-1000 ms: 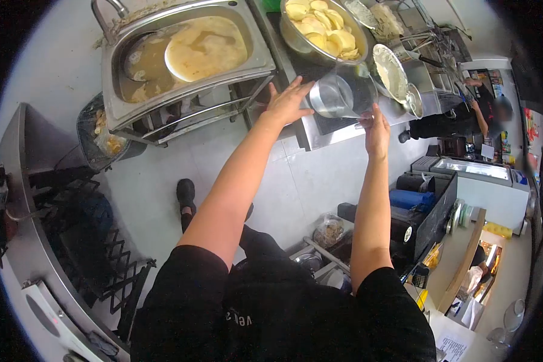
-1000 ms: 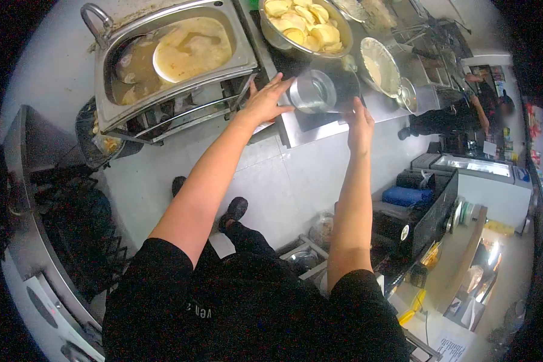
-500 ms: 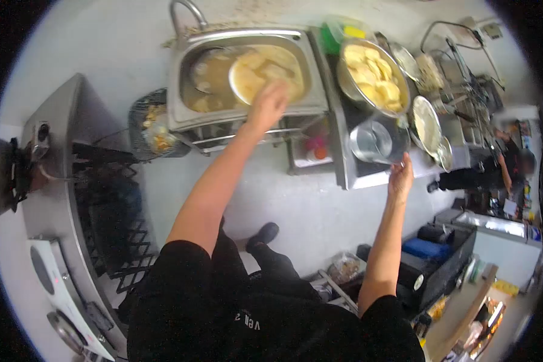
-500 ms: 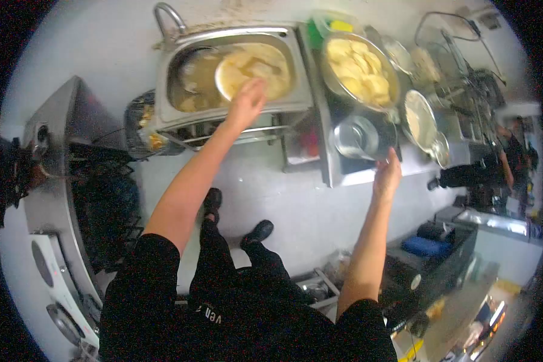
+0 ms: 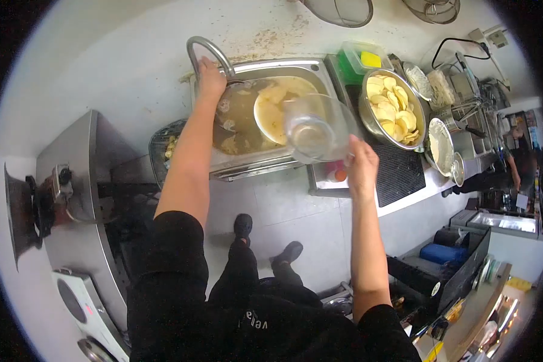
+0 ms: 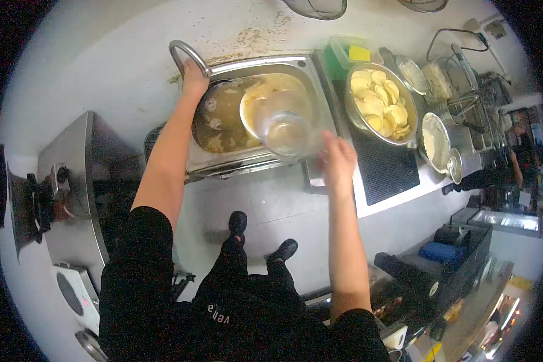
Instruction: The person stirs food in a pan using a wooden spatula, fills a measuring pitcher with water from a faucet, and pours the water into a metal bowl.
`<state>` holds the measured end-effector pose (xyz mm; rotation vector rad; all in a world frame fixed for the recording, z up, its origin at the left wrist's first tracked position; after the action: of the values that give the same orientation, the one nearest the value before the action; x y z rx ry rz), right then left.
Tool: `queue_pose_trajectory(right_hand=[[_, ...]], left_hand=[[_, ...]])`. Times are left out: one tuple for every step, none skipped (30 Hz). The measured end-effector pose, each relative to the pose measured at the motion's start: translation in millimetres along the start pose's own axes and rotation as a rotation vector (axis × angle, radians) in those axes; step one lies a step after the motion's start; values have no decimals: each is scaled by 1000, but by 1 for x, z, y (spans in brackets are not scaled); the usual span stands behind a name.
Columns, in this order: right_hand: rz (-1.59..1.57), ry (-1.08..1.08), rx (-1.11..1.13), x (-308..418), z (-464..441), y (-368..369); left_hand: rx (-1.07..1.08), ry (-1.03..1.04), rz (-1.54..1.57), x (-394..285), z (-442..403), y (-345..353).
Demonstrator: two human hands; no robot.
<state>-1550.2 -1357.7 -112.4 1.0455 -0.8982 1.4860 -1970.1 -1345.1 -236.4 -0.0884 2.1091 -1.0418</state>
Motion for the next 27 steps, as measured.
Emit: queue_pose_trajectory(right_hand=[[36, -59, 26, -5, -5, 20], [64, -116, 49, -14, -14, 36], [154, -158, 105, -21, -23, 48], [137, -147, 89, -29, -32, 58], [117, -158, 120, -31, -36, 75], [100, -173, 152, -33, -39, 90], [95, -172, 141, -32, -41, 101], [106, -151, 162, -31, -43, 114], [116, -125, 187, -31, -45, 125], [108, -123, 183, -32, -49, 135], [77, -124, 180, -33, -52, 143], [47, -123, 175, -35, -53, 150], [44, -119, 168, -35, -53, 155], [-2, -120, 185, -32, -52, 160], [-47, -123, 204, -30, -52, 165], [-44, -124, 201, -29, -54, 169], [-16, -120, 197, -29, -55, 171], [11, -114, 192, -29, -55, 171], [15, -111, 185, -29, -56, 170], [-8, -110, 223, -30, -57, 168], [-32, -104, 261, -32, -55, 166], [-27, -93, 253, -33, -52, 161], [-73, -87, 237, -31, -50, 155], [-118, -85, 217, -29, -48, 146], [-111, -85, 201, -31, -46, 136], [-153, -95, 197, -33, -43, 125], [-194, -108, 187, -33, -41, 112]], left_hand=[[-1, -49, 21, 3, -7, 1], [1, -91, 36, 7, -16, 2], [-11, -107, -14, 19, -26, 12], [6, -90, -22, 31, -31, 22], [-15, -76, -5, 28, -28, 17], [-38, -64, 16, 28, -26, 18], [-104, 5, 87, 33, -22, 20], [-101, 16, 92, 29, -21, 19], [-73, -72, 559, 30, -12, 17], [-9, 15, 486, 29, -7, 8], [49, 105, 417, 30, -2, 0], [58, 107, 412, 40, -8, 0], [154, 359, 96, 39, -15, 5], [246, 603, -223, 38, -17, 15], [371, 540, -331, 30, -27, 15], [370, 541, -326, 20, -36, 9], [465, 544, -492, 15, -42, 11], [561, 544, -658, 17, -46, 19], [596, 698, -920, 26, -53, 34], [604, 704, -911, 30, -58, 35], [551, 642, -893, 31, -64, 28], [499, 577, -875, 30, -67, 23], [509, 582, -868, 15, -64, 7], [490, 561, -874, -7, -59, -19], [469, 542, -876, -24, -54, -29], [411, 585, -837, -10, -58, -18], [351, 630, -792, 8, -66, -7]])
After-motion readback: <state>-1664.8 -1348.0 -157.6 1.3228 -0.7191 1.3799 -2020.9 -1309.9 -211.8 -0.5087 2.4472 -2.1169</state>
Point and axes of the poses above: each hand's wrist, its own z-axis away from the middle knuckle, its own y-axis out of the palm, x = y × z, the point moved 3 cm from there along -z, towards the middle knuckle, and after that the axes turned 7 degrees about z, right-handed, at the moved point
